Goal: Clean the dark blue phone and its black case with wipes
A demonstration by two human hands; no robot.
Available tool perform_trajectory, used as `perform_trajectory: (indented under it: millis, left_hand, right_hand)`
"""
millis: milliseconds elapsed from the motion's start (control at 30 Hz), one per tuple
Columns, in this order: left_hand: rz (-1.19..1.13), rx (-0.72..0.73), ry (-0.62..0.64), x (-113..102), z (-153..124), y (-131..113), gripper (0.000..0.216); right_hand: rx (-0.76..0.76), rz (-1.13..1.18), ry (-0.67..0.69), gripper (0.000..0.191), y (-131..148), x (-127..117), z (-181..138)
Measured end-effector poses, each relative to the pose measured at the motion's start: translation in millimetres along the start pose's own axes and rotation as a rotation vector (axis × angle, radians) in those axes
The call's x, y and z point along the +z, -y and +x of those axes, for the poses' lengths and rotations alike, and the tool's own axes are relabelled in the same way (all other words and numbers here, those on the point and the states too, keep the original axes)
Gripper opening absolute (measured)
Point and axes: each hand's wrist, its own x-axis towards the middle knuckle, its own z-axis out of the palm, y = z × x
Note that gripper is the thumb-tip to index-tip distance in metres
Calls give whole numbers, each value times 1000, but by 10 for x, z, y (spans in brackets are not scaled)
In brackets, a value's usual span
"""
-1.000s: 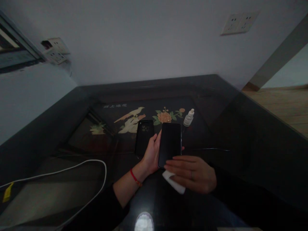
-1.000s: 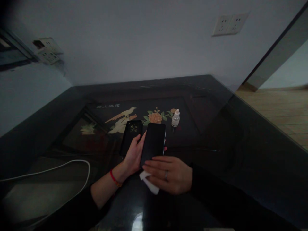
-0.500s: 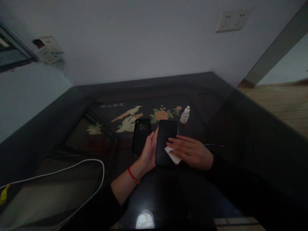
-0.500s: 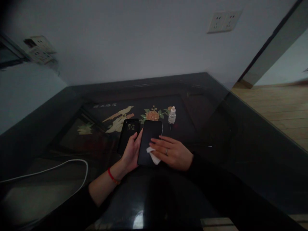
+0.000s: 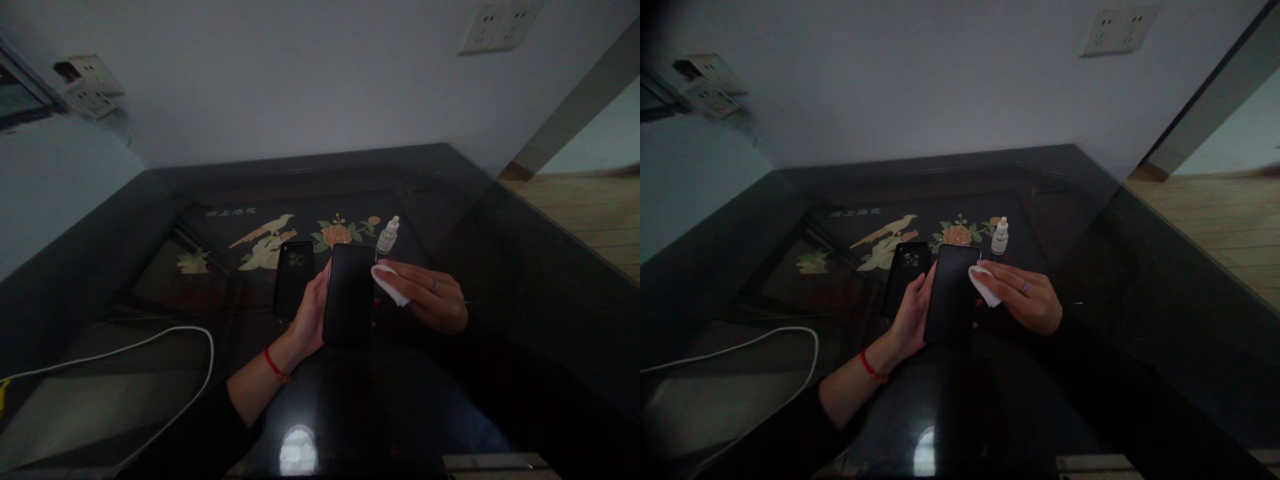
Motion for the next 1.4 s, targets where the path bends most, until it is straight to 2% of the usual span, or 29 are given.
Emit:
perform_trajectory:
  millis: [133, 400, 533, 700, 833, 1000, 1267, 1400]
  left_hand:
    - [60, -47, 58, 18, -40, 2, 63]
    - [52, -51, 138, -30, -40, -7, 58]
    - [29, -60, 128, -27, -46, -21, 57]
    - [-38, -77, 126, -7, -38, -46, 56]
    - [27, -17, 91, 27, -45, -26, 58]
    - [111, 39, 90, 37, -80, 8, 71]
    - [73, -16, 132, 39, -71, 3, 65]
    - [46, -9, 128, 87, -73, 20, 61]
  right_hand:
    - [78, -111, -55, 59, -68, -44, 11]
    - [74, -125, -70, 61, -37, 3, 1]
    - [100, -124, -53, 62, -66, 22, -34]
    - [48, -95, -47, 62, -36, 12, 2]
    - [37, -78, -49, 61, -14, -5, 49]
    - [52, -99, -106, 62, -13, -41, 70]
    - [53, -97, -129, 59, -36, 29, 51]
    - [68, -114, -144, 50, -51, 51, 65]
